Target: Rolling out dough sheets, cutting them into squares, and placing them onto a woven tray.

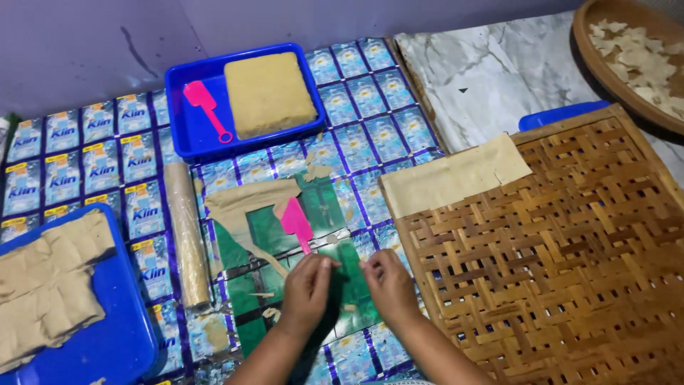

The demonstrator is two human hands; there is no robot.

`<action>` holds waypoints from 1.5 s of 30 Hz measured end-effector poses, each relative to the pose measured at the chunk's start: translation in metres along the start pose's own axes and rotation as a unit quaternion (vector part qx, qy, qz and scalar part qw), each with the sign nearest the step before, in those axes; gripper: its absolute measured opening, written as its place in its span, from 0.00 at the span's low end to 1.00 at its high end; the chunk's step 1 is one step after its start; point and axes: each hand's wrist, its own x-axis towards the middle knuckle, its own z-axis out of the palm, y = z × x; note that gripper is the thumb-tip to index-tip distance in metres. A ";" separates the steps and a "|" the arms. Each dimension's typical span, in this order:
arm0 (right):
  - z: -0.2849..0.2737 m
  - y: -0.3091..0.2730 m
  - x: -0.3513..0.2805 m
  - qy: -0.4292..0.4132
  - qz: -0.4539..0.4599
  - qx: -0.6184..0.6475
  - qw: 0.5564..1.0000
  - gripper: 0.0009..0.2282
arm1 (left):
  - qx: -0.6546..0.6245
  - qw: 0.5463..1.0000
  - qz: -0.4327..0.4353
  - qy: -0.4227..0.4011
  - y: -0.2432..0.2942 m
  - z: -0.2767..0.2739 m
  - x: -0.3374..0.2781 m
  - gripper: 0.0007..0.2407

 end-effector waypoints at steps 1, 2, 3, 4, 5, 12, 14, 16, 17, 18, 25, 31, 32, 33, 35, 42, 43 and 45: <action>0.010 -0.005 -0.001 -0.004 -0.005 0.000 1.000 0.05 | 0.002 1.000 -0.001 0.006 -0.002 -0.016 -0.003 0.09; 0.020 -0.009 -0.003 -0.001 -0.073 -0.019 0.997 0.05 | 0.085 0.993 0.049 0.064 -0.004 -0.033 -0.007 0.06; 0.030 -0.014 -0.005 0.002 -0.141 -0.037 0.989 0.09 | 0.168 0.973 0.098 0.120 -0.006 -0.049 -0.012 0.04; 0.038 -0.021 -0.001 -0.003 -0.144 -0.035 0.989 0.09 | 0.171 0.973 0.094 0.124 -0.017 -0.064 -0.017 0.04; 0.046 -0.029 0.003 0.007 -0.167 -0.046 0.985 0.11 | 0.223 0.960 0.085 0.148 -0.029 -0.079 -0.021 0.05; 0.123 -0.036 0.050 -0.035 -0.204 -0.271 0.940 0.10 | 0.540 0.837 0.029 0.079 -0.105 -0.103 -0.041 0.23; 0.120 -0.037 0.052 -0.045 -0.191 -0.282 0.939 0.10 | 0.507 0.856 0.020 0.093 -0.112 -0.101 -0.040 0.23; 0.110 -0.046 0.051 -0.055 -0.177 -0.295 0.937 0.10 | 0.472 0.875 0.014 0.107 -0.117 -0.101 -0.041 0.23; 0.101 -0.055 0.050 -0.106 -0.110 -0.254 0.955 0.09 | 0.460 0.883 -0.013 0.093 -0.118 -0.101 -0.042 0.24; 0.092 -0.062 0.049 -0.155 -0.041 -0.211 0.964 0.09 | 0.446 0.891 -0.037 0.079 -0.120 -0.100 -0.042 0.25; 0.079 -0.065 0.077 -0.162 -0.044 -0.178 0.970 0.15 | 0.457 0.886 -0.007 0.085 -0.123 -0.104 -0.037 0.23; 0.081 -0.090 0.095 -0.185 0.002 -0.147 0.972 0.12 | 0.447 0.891 -0.014 0.080 -0.130 -0.103 -0.039 0.23; 0.081 -0.094 0.096 -0.183 0.009 -0.156 0.971 0.12 | 0.444 0.893 -0.018 0.076 -0.131 -0.103 -0.039 0.23; 0.082 -0.098 0.096 -0.181 0.017 -0.165 0.970 0.12 | 0.441 0.895 -0.022 0.072 -0.131 -0.104 -0.039 0.24; 0.087 -0.102 0.096 -0.180 0.022 -0.159 0.970 0.12 | 0.443 0.894 -0.023 0.064 -0.133 -0.104 -0.040 0.24; 0.111 -0.097 0.117 -0.156 -0.006 -0.193 0.969 0.16 | 0.441 0.896 -0.040 0.032 -0.135 -0.104 -0.042 0.24; 0.107 -0.101 0.107 -0.157 -0.004 -0.193 0.968 0.16 | 0.440 0.896 -0.041 0.029 -0.135 -0.104 -0.045 0.24; 0.098 -0.115 0.098 -0.165 -0.011 -0.227 0.960 0.17 | 0.449 0.892 -0.043 0.026 -0.134 -0.105 -0.040 0.25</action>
